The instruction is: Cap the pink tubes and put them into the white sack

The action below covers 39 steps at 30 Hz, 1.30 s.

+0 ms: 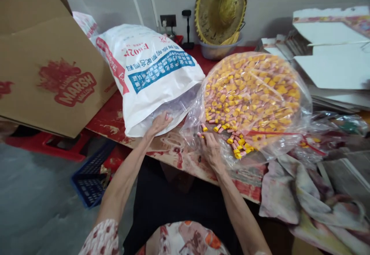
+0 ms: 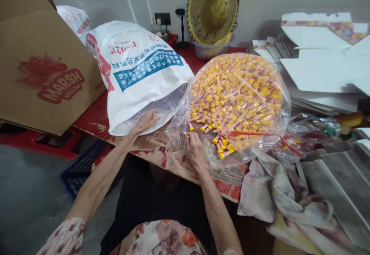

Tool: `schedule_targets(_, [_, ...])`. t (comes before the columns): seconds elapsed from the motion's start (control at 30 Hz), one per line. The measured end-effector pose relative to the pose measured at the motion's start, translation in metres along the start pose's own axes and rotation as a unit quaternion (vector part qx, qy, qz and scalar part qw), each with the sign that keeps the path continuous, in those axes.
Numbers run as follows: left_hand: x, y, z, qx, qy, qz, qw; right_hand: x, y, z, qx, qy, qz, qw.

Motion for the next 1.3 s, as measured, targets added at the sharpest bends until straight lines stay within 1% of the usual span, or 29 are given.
schedule_targets(0.03, [-0.009, 0.001, -0.002, -0.079, 0.006, -0.001, 0.997, 0.0, 0.0, -0.002, 0.0, 0.013, 0.005, 1.0])
schedule_targets(0.07, [-0.019, 0.003, -0.004, -0.161, 0.015, 0.0, 0.987, 0.0, 0.001, -0.005, -0.002, 0.038, 0.009, 0.999])
schedule_targets(0.13, [-0.04, 0.011, -0.005, -0.294, 0.027, 0.013, 0.955, -0.002, 0.003, -0.013, -0.013, 0.083, 0.015, 0.996])
schedule_targets(0.17, [-0.05, 0.017, -0.004, -0.344, 0.027, 0.02, 0.938, -0.003, 0.004, -0.015, -0.021, 0.088, 0.017, 0.996])
schedule_targets(0.2, [-0.06, 0.024, -0.001, -0.385, 0.022, 0.026, 0.922, -0.004, 0.004, -0.016, -0.027, 0.075, 0.021, 0.997])
schedule_targets(0.27, [-0.076, 0.036, 0.006, -0.45, 0.007, 0.022, 0.893, -0.004, 0.005, -0.015, -0.016, 0.029, 0.036, 0.999])
schedule_targets(0.33, [-0.086, 0.045, 0.015, -0.499, 0.007, -0.007, 0.867, -0.003, 0.003, -0.015, 0.042, -0.001, 0.068, 0.997])
schedule_targets(0.37, [-0.089, 0.048, 0.02, -0.517, 0.011, -0.026, 0.855, -0.003, 0.001, -0.015, 0.091, -0.004, 0.092, 0.992])
schedule_targets(0.43, [-0.094, 0.053, 0.032, -0.539, 0.011, -0.063, 0.84, -0.002, -0.005, -0.014, 0.205, -0.004, 0.138, 0.969])
schedule_targets(0.5, [-0.097, 0.058, 0.044, -0.543, -0.01, -0.078, 0.836, -0.003, -0.013, -0.009, 0.302, -0.026, 0.168, 0.938])
schedule_targets(0.57, [-0.101, 0.062, 0.052, -0.528, -0.035, -0.07, 0.846, -0.007, -0.02, -0.003, 0.36, -0.05, 0.179, 0.914])
schedule_targets(0.6, [-0.102, 0.063, 0.054, -0.509, -0.042, -0.059, 0.858, -0.009, -0.021, 0.0, 0.378, -0.058, 0.184, 0.906])
schedule_targets(0.67, [-0.105, 0.064, 0.052, -0.439, -0.044, -0.018, 0.897, -0.017, -0.019, 0.003, 0.388, -0.072, 0.188, 0.899])
schedule_targets(0.7, [-0.106, 0.065, 0.05, -0.389, -0.041, 0.012, 0.92, -0.021, -0.016, 0.003, 0.375, -0.083, 0.186, 0.904])
schedule_targets(0.77, [-0.109, 0.07, 0.047, -0.272, -0.036, 0.088, 0.958, -0.027, -0.008, -0.002, 0.3, -0.096, 0.162, 0.935])
schedule_targets(0.83, [-0.114, 0.079, 0.049, -0.161, -0.039, 0.165, 0.972, -0.029, 0.002, -0.013, 0.183, -0.071, 0.123, 0.973])
schedule_targets(0.9, [-0.121, 0.092, 0.059, -0.066, -0.058, 0.228, 0.97, -0.023, 0.014, -0.025, 0.079, -0.017, 0.103, 0.991])
schedule_targets(0.97, [-0.124, 0.109, 0.074, 0.011, -0.094, 0.27, 0.958, -0.01, 0.027, -0.03, 0.017, 0.02, 0.103, 0.994])
schedule_targets(1.0, [-0.124, 0.119, 0.083, 0.041, -0.115, 0.284, 0.951, -0.001, 0.033, -0.029, 0.0, 0.025, 0.101, 0.995])
schedule_targets(1.03, [-0.122, 0.129, 0.091, 0.064, -0.133, 0.293, 0.945, 0.008, 0.038, -0.026, -0.009, 0.019, 0.093, 0.995])
schedule_targets(1.1, [-0.112, 0.145, 0.104, 0.088, -0.16, 0.3, 0.936, 0.024, 0.043, -0.014, -0.018, -0.028, 0.064, 0.997])
schedule_targets(1.17, [-0.099, 0.155, 0.109, 0.088, -0.175, 0.302, 0.933, 0.034, 0.045, -0.004, -0.025, -0.083, 0.041, 0.995])
schedule_targets(1.23, [-0.09, 0.154, 0.104, 0.07, -0.181, 0.303, 0.933, 0.037, 0.045, 0.0, -0.035, -0.111, 0.037, 0.993])
schedule_targets(1.3, [-0.087, 0.142, 0.092, 0.036, -0.161, 0.296, 0.941, 0.036, 0.044, 0.0, -0.05, -0.109, 0.045, 0.992])
Point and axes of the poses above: each hand's wrist, its own x-axis towards the middle knuckle, its own z-axis out of the palm, y = z × x, the point moved 5 cm from there along x, towards the middle knuckle, and after that the axes turned 2 degrees about x, right-handed, at the moved point
